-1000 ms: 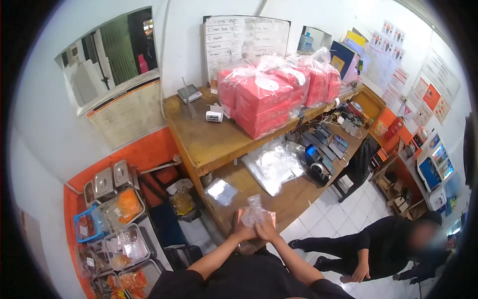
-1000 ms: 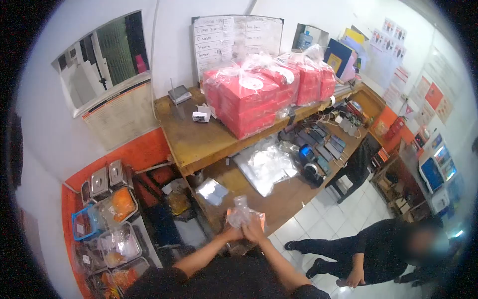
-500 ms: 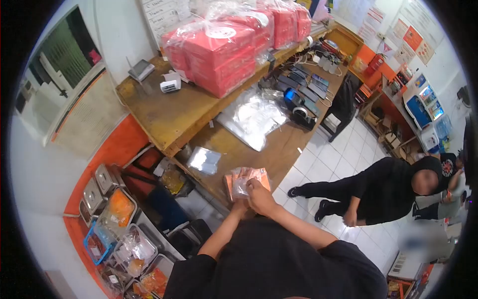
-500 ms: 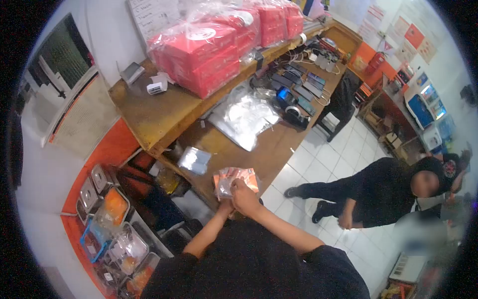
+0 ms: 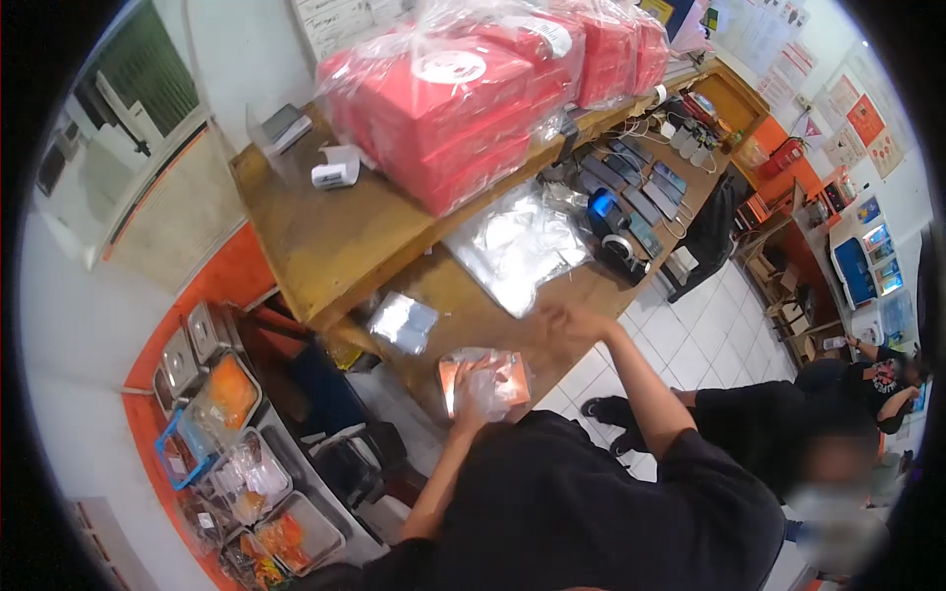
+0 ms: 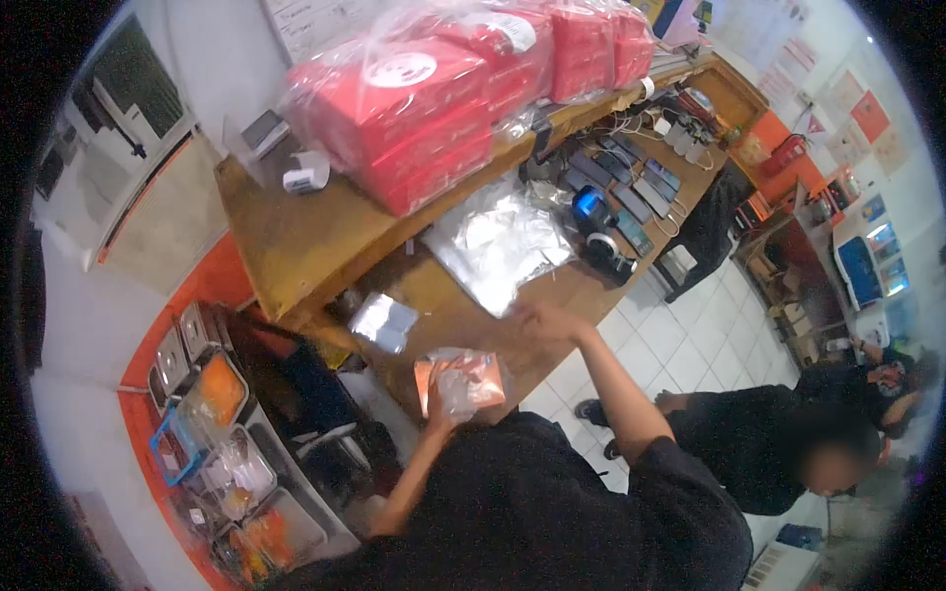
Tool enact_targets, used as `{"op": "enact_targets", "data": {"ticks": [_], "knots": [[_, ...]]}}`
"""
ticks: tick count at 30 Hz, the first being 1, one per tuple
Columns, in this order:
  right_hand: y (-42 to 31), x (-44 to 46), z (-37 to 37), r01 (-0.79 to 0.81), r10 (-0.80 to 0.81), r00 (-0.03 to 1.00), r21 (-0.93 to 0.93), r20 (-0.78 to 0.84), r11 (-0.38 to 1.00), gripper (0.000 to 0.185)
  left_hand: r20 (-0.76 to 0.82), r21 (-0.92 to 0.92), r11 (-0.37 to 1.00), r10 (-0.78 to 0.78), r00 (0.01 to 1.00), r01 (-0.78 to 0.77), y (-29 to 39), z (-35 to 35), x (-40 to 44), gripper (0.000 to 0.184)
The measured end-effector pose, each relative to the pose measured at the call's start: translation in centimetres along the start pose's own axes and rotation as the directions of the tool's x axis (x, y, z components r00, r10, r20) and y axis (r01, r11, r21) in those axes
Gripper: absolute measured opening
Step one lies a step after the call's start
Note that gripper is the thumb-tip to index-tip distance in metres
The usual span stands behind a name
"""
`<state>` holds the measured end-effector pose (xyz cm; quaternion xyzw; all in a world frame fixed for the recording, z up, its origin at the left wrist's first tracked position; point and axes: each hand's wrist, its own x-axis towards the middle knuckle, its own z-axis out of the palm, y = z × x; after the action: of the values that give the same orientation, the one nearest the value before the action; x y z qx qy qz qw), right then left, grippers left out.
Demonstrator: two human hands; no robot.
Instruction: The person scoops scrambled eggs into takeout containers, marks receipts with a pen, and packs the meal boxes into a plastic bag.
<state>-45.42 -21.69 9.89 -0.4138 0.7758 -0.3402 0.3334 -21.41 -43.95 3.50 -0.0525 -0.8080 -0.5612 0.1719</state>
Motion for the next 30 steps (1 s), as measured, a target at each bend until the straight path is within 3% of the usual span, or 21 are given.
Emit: {"op": "enact_targets", "data": {"ticks": [1,2,3,4,5,6,8,11,12,14,16,17,20,22,25,27,28,30], "knots": [[1.5,1.8,-2.4,-0.101,0.096,0.980,-0.016,-0.174,0.995,0.060,-0.031,-0.429,0.892,-0.168,0.985,0.139,0.0,1.0,0.0,0.028],[3.1,3.5,-4.8,-0.200,0.189,0.921,0.003,-0.341,0.980,0.060,-0.022,-0.470,0.863,-0.222,0.975,0.186,-0.1,1.5,0.2,0.029],[6.6,5.8,-6.4,-0.303,0.204,0.833,-0.117,-0.514,0.946,0.060,-0.012,-0.511,0.828,-0.275,0.961,0.231,-0.3,1.9,0.4,0.030],[9.5,8.3,-8.4,-0.371,0.179,0.775,-0.207,-0.607,0.905,0.060,-0.014,-0.182,0.961,-0.214,0.977,0.208,-0.5,1.8,1.0,0.031],[12.4,10.7,-9.4,-0.450,0.171,0.683,-0.226,-0.710,0.864,0.065,-0.009,0.057,0.984,-0.169,0.986,0.169,-0.6,1.7,1.5,0.031],[14.1,12.6,-10.2,-0.453,0.165,0.633,-0.190,-0.756,0.871,0.067,-0.013,0.200,0.969,-0.148,0.989,0.148,-0.7,1.8,2.2,0.031],[16.3,16.1,-11.1,-0.458,0.163,0.519,-0.113,-0.839,0.882,0.069,-0.023,0.303,0.938,-0.171,0.985,0.170,-0.7,2.1,3.6,0.031],[15.9,19.0,-10.0,-0.574,0.419,0.619,-0.017,-0.664,0.819,0.072,-0.037,0.343,0.910,-0.233,0.972,0.231,-0.5,2.9,5.2,0.030],[15.6,19.4,-9.5,-0.499,0.273,0.709,-0.189,-0.650,0.846,0.064,-0.036,0.343,0.906,-0.249,0.968,0.246,-0.4,3.1,5.5,0.030],[15.0,19.4,-8.3,-0.244,0.032,0.861,-0.356,-0.508,0.902,0.047,-0.035,0.324,0.903,-0.285,0.958,0.281,-0.3,3.6,6.3,0.030],[10.1,16.9,-10.5,-0.187,-0.020,0.941,-0.572,-0.337,0.799,0.032,-0.031,0.293,0.903,-0.318,0.948,0.313,-0.3,4.4,6.9,0.030],[9.7,16.6,-11.8,-0.149,-0.089,0.920,-0.551,-0.381,0.821,0.023,-0.031,0.275,0.903,-0.336,0.941,0.331,0.0,4.4,7.1,0.030],[11.9,17.8,-20.0,-0.015,-0.050,0.985,-0.367,-0.168,0.930,0.018,-0.020,0.255,0.886,-0.395,0.918,0.387,0.4,4.9,7.1,0.030],[16.0,19.9,-23.9,-0.221,0.071,0.883,-0.278,-0.464,0.935,0.021,-0.023,0.296,0.868,-0.410,0.912,0.398,0.4,4.8,7.4,0.030],[19.6,22.7,-27.5,-0.364,0.111,0.816,-0.355,-0.568,0.861,0.026,-0.017,0.483,0.810,-0.372,0.928,0.333,0.0,5.3,10.4,0.030],[23.9,25.3,-26.1,-0.450,0.193,0.758,-0.286,-0.623,0.846,0.028,-0.014,0.655,0.680,-0.425,0.905,0.330,1.6,5.6,14.6,0.030],[26.1,26.5,-24.6,-0.495,0.240,0.724,-0.245,-0.646,0.834,0.029,-0.020,0.728,0.565,-0.548,0.836,0.388,3.6,5.5,16.6,0.029],[29.6,28.3,-22.1,-0.575,0.324,0.656,-0.173,-0.682,0.800,0.031,0.047,0.700,0.615,-0.547,0.836,0.363,2.9,5.5,15.7,0.027]]}}
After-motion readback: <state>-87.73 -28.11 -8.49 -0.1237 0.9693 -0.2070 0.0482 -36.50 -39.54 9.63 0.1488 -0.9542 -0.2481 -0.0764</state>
